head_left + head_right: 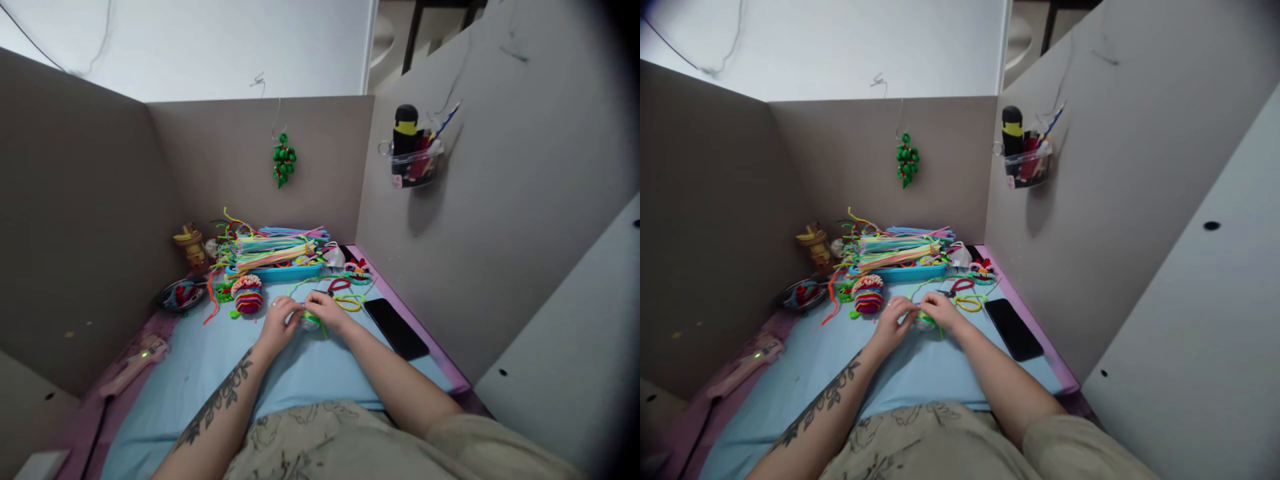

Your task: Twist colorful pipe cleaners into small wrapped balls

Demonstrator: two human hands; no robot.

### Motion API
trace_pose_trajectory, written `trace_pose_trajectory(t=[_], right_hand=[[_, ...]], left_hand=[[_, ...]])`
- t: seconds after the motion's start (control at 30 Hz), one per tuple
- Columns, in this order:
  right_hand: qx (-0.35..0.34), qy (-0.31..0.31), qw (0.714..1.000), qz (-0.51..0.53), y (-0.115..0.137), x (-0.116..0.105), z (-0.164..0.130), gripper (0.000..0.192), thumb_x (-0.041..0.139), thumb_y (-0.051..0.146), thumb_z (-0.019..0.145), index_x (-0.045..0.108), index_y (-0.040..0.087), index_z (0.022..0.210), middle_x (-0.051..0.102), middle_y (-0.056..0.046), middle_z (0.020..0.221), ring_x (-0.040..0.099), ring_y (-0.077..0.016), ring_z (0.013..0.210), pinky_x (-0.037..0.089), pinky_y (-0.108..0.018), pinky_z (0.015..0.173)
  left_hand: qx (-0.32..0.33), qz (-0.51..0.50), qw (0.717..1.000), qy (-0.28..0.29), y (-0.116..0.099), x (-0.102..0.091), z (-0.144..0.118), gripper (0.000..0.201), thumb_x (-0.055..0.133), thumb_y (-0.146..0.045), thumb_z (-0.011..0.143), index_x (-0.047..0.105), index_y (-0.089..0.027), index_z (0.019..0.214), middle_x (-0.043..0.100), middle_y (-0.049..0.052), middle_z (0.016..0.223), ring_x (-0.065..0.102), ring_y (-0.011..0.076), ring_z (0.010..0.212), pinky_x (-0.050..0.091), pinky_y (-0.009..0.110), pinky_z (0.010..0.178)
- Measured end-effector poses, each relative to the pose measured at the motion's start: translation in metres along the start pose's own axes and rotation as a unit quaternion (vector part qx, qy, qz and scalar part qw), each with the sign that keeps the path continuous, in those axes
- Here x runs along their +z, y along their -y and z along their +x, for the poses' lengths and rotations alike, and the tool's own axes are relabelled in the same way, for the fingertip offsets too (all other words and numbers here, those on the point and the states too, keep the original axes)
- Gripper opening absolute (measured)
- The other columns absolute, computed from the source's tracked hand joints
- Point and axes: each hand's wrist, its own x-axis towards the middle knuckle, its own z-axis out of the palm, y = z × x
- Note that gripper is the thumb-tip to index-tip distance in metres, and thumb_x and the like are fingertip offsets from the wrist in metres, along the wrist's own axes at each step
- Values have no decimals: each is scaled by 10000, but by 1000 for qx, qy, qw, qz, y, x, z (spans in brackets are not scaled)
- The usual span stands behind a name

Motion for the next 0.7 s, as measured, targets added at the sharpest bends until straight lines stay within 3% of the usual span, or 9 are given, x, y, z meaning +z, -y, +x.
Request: trace_pose_trajectory(t=[0.5, 0.7], right_hand=[[41, 9, 998, 52, -2, 2, -1, 122, 535, 228, 656, 488, 177, 555, 402, 46, 549, 344, -94, 533, 261, -230, 528], [30, 7, 998, 60, 1, 2, -1, 151, 571, 269, 676, 500, 168, 588, 434, 40, 579, 372, -92, 549, 284, -230, 540]], left_hand=[[-20, -49, 998, 17, 4, -2, 2, 179, 502, -240, 836, 665, -225, 765, 615, 41, 774, 547, 184, 794, 425, 352, 778], [-89, -95, 991, -4, 4, -1, 2, 126, 545, -240, 798, 660, -195, 772, 593, 43, 787, 550, 178, 809, 432, 319, 764]])
